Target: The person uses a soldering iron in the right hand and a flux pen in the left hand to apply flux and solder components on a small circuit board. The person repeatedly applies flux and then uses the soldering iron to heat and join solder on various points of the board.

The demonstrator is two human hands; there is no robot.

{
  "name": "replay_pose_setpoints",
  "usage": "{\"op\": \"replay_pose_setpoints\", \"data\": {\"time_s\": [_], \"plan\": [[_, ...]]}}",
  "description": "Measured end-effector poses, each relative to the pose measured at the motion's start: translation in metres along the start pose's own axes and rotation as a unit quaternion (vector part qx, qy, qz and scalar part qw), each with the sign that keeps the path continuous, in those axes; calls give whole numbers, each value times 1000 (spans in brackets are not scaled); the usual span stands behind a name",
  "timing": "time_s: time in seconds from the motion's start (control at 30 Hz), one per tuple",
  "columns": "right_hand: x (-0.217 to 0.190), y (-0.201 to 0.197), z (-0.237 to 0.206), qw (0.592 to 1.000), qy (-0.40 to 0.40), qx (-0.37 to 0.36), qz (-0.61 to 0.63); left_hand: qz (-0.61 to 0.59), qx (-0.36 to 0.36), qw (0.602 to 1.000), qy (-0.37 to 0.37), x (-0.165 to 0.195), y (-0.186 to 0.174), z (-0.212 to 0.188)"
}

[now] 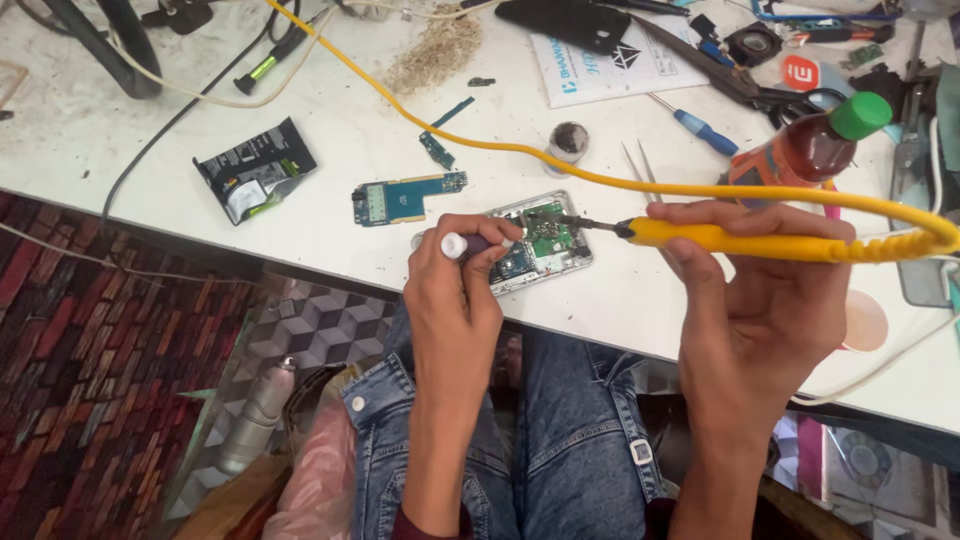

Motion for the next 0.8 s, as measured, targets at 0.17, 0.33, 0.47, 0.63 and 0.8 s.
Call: {"op": "replay_pose_setpoints", "data": {"time_s": [0.17, 0.33, 0.47, 0.63, 0.8], "plan": [[8, 1, 2, 999, 6, 41, -19, -28, 11, 1000, 2, -2, -1, -1], [19, -9, 6, 988, 92, 123, 10, 2, 10, 1000, 23, -2, -1, 0], [33, -18, 10, 981, 129, 138, 46, -13, 13, 1000, 24, -1, 0, 0], [62, -34, 14, 972, 156, 155, 77, -15, 11, 1000, 17, -3, 0, 0], [89, -39, 16, 964, 171, 136, 151, 1, 11, 1000, 15, -2, 0, 0]]}}
Point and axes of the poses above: each hand's wrist, its own z-axis towards the middle knuckle, its own y-axis out of the palm, x = y × z, the point moved 5 cm from there along z, towards the middle knuckle, and after that the axes turned 11 degrees about y, right-handed, at the moved point
